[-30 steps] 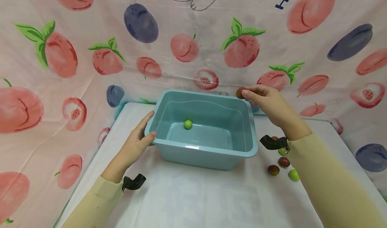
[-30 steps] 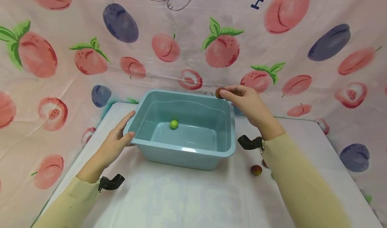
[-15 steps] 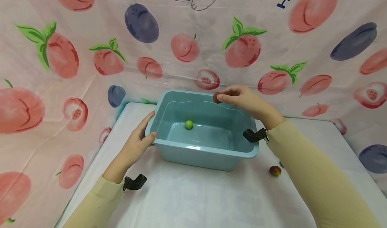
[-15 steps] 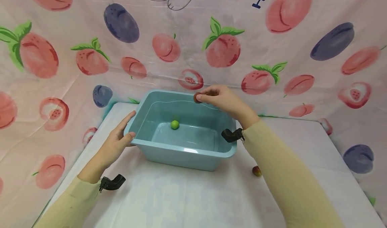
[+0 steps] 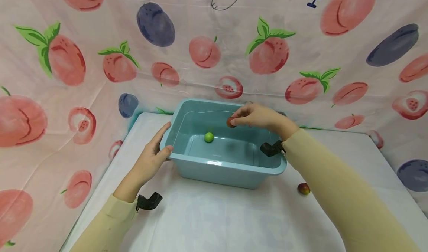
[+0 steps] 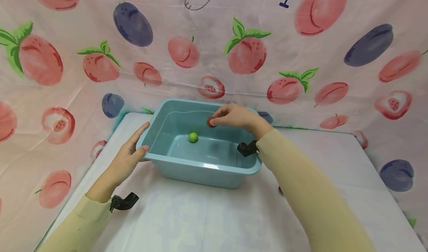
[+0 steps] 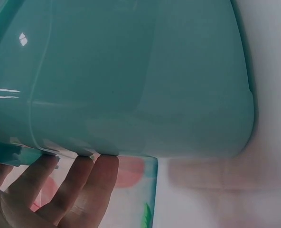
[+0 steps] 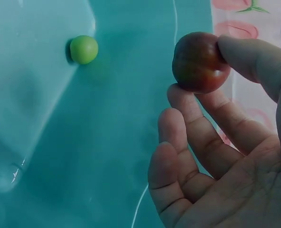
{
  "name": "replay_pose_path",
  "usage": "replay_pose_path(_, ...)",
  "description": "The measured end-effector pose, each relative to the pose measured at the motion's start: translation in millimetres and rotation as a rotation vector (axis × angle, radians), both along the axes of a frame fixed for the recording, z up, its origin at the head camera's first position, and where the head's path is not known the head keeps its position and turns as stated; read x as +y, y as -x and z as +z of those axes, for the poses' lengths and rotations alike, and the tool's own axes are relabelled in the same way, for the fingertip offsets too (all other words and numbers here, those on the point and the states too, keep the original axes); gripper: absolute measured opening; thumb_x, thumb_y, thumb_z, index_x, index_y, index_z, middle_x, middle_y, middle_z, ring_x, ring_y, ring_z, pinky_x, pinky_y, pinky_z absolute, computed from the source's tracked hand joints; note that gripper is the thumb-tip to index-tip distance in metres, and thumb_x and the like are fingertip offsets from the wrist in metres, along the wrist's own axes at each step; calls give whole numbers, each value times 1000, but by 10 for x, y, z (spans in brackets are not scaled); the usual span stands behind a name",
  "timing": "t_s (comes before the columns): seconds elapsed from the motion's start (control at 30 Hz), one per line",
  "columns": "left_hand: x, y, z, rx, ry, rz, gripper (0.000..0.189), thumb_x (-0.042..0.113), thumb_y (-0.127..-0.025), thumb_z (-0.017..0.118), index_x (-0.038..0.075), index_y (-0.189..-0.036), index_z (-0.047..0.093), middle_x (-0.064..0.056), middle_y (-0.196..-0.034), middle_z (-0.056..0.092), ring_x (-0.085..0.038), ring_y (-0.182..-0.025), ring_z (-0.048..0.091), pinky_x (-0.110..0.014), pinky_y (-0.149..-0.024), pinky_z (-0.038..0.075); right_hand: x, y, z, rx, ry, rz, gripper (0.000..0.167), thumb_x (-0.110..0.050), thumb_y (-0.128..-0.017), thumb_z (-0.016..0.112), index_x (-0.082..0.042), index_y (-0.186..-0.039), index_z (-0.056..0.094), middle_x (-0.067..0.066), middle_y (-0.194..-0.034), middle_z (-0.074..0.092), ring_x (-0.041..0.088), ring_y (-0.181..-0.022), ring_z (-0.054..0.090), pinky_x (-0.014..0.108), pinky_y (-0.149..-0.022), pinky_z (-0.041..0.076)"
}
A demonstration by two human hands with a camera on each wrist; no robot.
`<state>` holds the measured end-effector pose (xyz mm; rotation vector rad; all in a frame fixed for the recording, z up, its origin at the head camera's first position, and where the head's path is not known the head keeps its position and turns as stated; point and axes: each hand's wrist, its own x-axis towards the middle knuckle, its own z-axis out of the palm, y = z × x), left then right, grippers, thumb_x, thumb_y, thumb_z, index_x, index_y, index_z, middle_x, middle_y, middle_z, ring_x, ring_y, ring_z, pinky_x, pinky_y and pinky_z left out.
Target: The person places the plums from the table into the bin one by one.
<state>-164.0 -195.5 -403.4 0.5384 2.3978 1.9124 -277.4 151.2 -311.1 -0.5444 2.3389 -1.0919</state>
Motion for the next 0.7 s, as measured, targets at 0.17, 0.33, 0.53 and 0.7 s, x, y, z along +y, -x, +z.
replay_pose_path(0.17,-5,8,-8,0,2,0,64,19,-101,48,35,-155,17,4,-158,15,-30,-135,34,-43,-86,52,-30,-1,-11,-1,-35,18,31,-39,-90,68,-20,-113,70,-2,-112,67,26,-114,53,46,-92,42)
replay_pose_path(0.33,-3,6,-2,-2,-7,0,64,19,-101,48,35,-155,17,2,-158,17,-32,-134,36,-43,-85,52,-56,3,-24,-7,-55,7,32,-41,-90,67,-20,-114,69,-2,-113,67,23,-110,53,48,-95,42)
replay_pose_path(0.53,-2,10,-4,-5,-5,1,65,18,-101,48,36,-155,17,3,-158,16,-31,-135,35,-43,-85,52,-73,7,-44,-20,-70,3,34,-41,-90,67,-18,-115,67,-1,-114,65,26,-113,51,50,-97,41)
replay_pose_path(0.7,-9,1,3,-9,-1,5,64,20,-101,48,36,-155,17,1,-157,18,-32,-134,36,-43,-85,52,-62,-16,-5,-18,-50,-22,43,-39,-89,69,-14,-123,63,2,-119,61,28,-116,50,48,-98,42)
